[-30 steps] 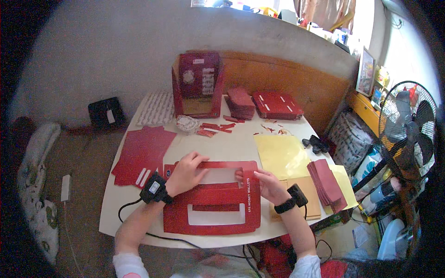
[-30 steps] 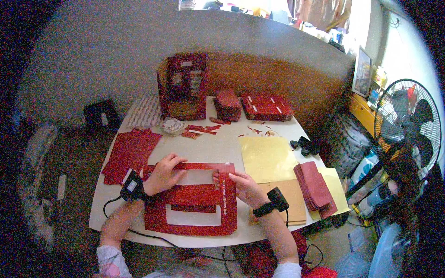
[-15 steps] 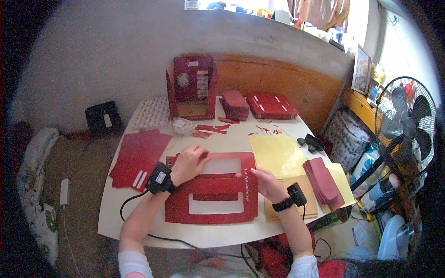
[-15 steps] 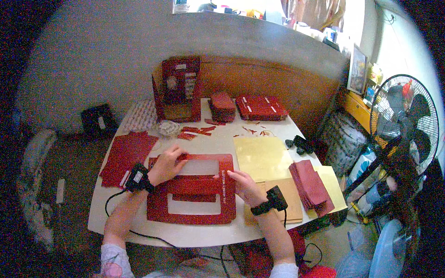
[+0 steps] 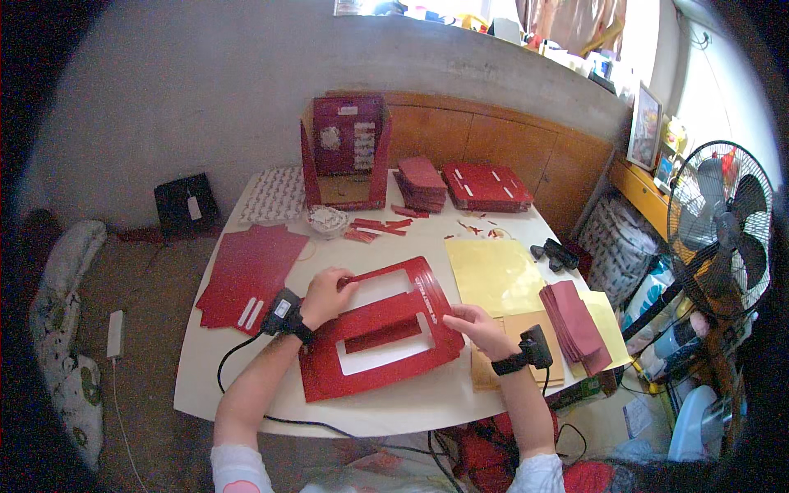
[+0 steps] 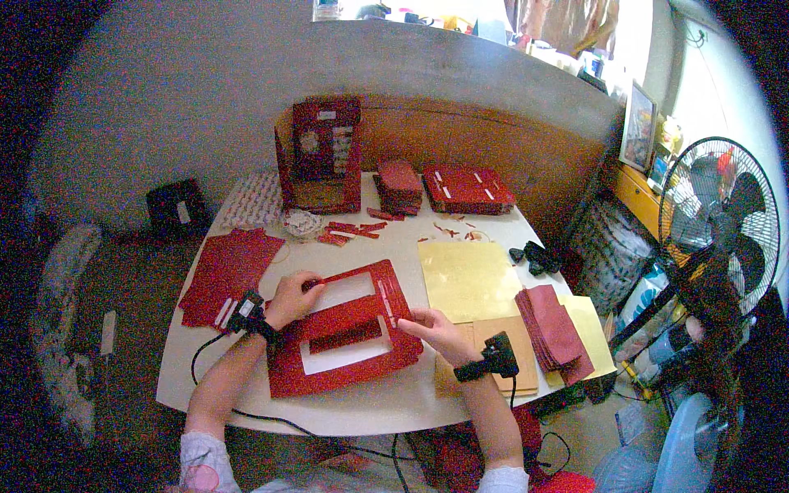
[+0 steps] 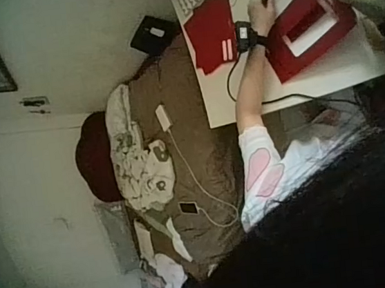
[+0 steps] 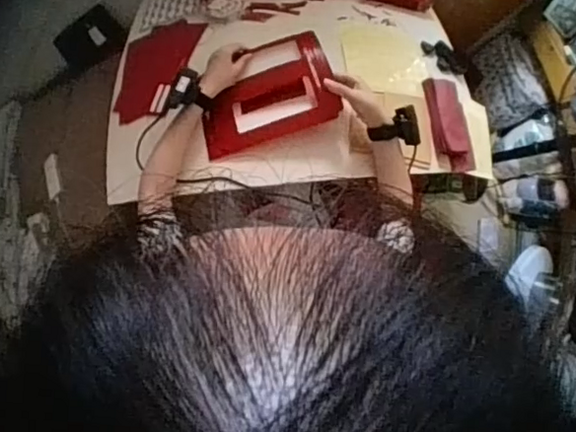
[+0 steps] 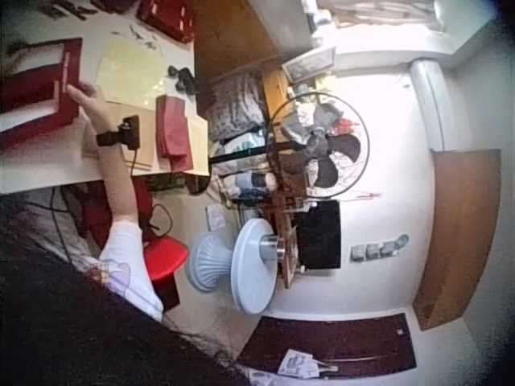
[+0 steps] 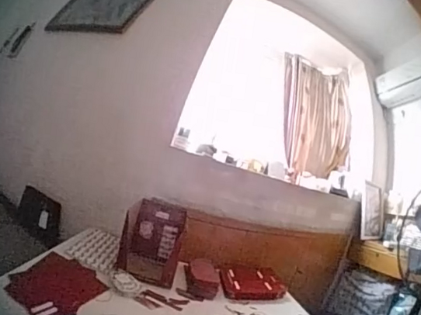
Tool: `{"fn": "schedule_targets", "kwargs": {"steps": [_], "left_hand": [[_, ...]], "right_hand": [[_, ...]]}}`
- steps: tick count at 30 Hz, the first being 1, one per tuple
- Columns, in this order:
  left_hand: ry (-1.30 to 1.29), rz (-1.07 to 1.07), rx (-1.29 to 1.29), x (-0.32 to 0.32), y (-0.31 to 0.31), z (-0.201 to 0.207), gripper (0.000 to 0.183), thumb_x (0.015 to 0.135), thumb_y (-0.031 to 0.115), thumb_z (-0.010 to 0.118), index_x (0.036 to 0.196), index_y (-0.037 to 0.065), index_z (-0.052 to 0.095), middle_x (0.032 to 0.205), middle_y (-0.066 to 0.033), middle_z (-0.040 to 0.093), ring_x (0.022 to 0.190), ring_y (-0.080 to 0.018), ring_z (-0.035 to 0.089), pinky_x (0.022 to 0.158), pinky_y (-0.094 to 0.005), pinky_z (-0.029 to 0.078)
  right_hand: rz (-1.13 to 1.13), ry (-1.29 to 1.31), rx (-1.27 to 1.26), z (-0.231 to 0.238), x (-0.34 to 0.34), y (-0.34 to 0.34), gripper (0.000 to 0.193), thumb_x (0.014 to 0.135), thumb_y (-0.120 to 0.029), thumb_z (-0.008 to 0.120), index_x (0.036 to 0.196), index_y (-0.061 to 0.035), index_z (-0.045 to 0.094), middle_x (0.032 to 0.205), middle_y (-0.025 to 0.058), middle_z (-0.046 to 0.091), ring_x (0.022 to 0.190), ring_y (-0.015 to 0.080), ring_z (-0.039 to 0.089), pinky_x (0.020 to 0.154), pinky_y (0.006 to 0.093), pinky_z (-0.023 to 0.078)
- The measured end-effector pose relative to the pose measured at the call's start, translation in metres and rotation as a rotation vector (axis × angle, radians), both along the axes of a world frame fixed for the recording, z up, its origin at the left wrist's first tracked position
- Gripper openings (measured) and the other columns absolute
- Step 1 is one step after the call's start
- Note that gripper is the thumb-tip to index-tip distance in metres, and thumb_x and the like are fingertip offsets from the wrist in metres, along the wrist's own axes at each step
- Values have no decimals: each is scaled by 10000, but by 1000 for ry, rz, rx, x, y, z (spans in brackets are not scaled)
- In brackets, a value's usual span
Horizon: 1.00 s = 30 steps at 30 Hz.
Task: The recorder is folding and assembling red paper/cardboard items, likely wallets or packaging.
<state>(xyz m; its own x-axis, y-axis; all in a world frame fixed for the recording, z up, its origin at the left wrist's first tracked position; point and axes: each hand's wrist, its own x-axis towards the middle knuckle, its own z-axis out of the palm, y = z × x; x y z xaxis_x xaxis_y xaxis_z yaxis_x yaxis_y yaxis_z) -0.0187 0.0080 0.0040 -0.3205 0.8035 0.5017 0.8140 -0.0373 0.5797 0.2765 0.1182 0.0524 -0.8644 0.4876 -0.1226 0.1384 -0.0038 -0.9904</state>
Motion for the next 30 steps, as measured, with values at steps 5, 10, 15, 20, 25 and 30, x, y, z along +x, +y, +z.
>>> {"fn": "schedule_targets", "kwargs": {"steps": [5,10,15,20,25,30], "left_hand": [[-22,71,-56,-6,0,5,270,818,244,658,957,15,689,931,-171,675,891,-307,644,818,-381,491],[-10,70,-81,-13,-3,5,282,825,242,651,981,10,684,931,-179,669,910,-309,638,846,-385,483],[14,-30,115,-6,-8,3,310,803,168,649,1046,-24,634,983,-209,624,955,-338,607,856,-392,476],[175,-367,197,64,-30,46,388,793,166,679,1132,7,579,1073,-163,589,1034,-329,554,912,-417,442],[309,-459,248,107,-44,48,393,762,163,701,1109,24,583,999,-126,595,942,-298,577,839,-394,471],[347,-428,351,109,-41,37,388,736,91,686,1092,-19,576,963,-120,598,830,-273,610,744,-362,522]], "right_hand": [[276,366,223,-22,11,12,475,777,-214,755,1200,-56,604,1399,91,446,1340,229,316,1121,383,212],[191,300,674,-14,1,1,437,770,-201,757,1175,-98,632,1413,113,428,1342,277,320,1113,420,224],[224,319,679,-14,-1,-1,346,780,-160,741,1107,-78,665,1377,125,467,1314,282,366,1084,418,274],[153,367,765,-13,-2,-5,271,781,-121,734,1043,-71,690,1278,126,559,1271,274,420,1051,414,321],[39,411,763,-20,-8,-11,236,767,-123,748,998,-97,707,1116,68,658,1169,251,515,995,405,384],[-58,437,741,-26,-14,-23,247,757,-125,754,993,-77,698,1051,76,679,1069,266,581,950,393,420]]}}
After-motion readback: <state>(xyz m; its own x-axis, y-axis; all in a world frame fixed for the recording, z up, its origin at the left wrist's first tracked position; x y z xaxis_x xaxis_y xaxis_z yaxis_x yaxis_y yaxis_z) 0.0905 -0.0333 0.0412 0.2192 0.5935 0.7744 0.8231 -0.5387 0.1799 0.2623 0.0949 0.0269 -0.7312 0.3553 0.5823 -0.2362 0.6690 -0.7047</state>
